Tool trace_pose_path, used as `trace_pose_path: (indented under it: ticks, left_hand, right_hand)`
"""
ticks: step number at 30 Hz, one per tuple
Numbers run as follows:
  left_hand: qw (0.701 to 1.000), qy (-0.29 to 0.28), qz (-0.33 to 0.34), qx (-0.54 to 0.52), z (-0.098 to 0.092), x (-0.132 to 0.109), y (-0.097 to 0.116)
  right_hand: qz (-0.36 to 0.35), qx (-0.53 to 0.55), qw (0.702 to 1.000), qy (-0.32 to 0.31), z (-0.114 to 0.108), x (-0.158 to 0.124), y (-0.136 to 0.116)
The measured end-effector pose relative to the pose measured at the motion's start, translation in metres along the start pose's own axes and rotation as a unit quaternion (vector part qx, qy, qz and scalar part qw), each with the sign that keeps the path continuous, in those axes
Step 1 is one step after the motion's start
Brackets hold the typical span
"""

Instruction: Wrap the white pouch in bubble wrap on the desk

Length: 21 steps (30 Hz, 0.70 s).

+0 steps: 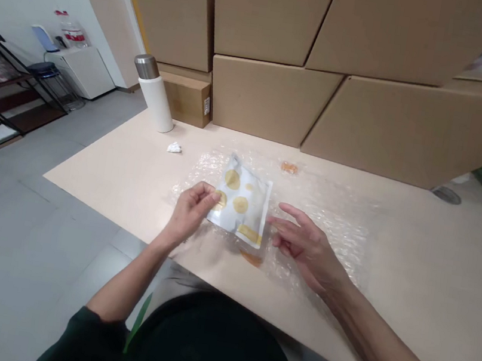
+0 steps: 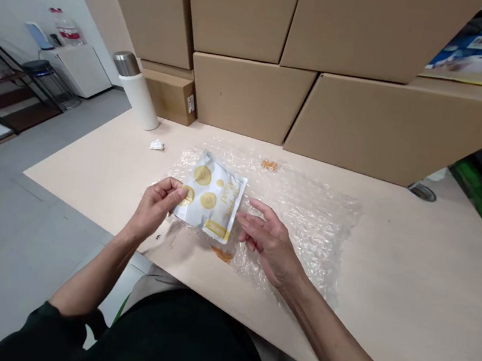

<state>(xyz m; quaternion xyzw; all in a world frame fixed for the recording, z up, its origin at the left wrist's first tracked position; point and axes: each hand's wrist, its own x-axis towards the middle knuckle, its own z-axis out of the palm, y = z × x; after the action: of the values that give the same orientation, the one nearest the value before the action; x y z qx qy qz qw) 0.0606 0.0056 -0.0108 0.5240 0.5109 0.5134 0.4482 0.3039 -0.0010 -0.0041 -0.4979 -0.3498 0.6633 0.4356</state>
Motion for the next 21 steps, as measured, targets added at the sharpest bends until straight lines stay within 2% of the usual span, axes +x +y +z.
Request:
trace_pose_path:
  ticks: [3,5,6,9,11,13,15,16,18,19,21]
  left_hand:
    - [0.999,0.026,0.004,0.037,-0.032,0.019,-0.005]
    - [0.989,0.047,-0.002,0.140,-0.053,0.030,-0.016]
    - [0.974,0.061,-0.005,0.218,-0.062,0.033,-0.023]
    - [0.923,0.100,-0.012,0.371,-0.080,0.040,-0.039]
    - [0.909,0.121,-0.009,0.399,-0.084,0.041,-0.046]
    - [0.893,0.139,-0.006,0.428,-0.084,0.042,-0.050]
    - [0.878,0.151,-0.007,0.454,-0.085,0.044,-0.052]
    - [0.878,0.152,-0.013,0.455,-0.086,0.045,-0.053]
    - [0.892,0.140,-0.038,0.428,-0.089,0.048,-0.053]
    - [0.904,0.129,-0.053,0.404,-0.092,0.049,-0.053]
    - [0.923,0.103,-0.072,0.365,-0.095,0.048,-0.049]
  right_hand:
    - [0.010,0.050,0.998,-0.025,0.028,0.014,-0.002]
    - [0.026,0.061,0.997,-0.040,0.044,0.026,0.004]
    - [0.036,0.055,0.997,-0.048,0.051,0.031,0.009]
    - [0.030,-0.021,0.997,-0.068,0.066,0.042,0.026]
    - [-0.045,-0.125,0.988,-0.081,0.072,0.047,0.035]
    - [-0.174,-0.249,0.947,-0.099,0.077,0.051,0.042]
    - [-0.295,-0.365,0.874,-0.124,0.082,0.055,0.048]
    - [-0.334,-0.415,0.835,-0.137,0.085,0.058,0.050]
    - [-0.361,-0.502,0.772,-0.148,0.091,0.062,0.053]
    - [-0.356,-0.537,0.750,-0.148,0.094,0.064,0.055]
    - [-0.334,-0.580,0.731,-0.138,0.098,0.065,0.055]
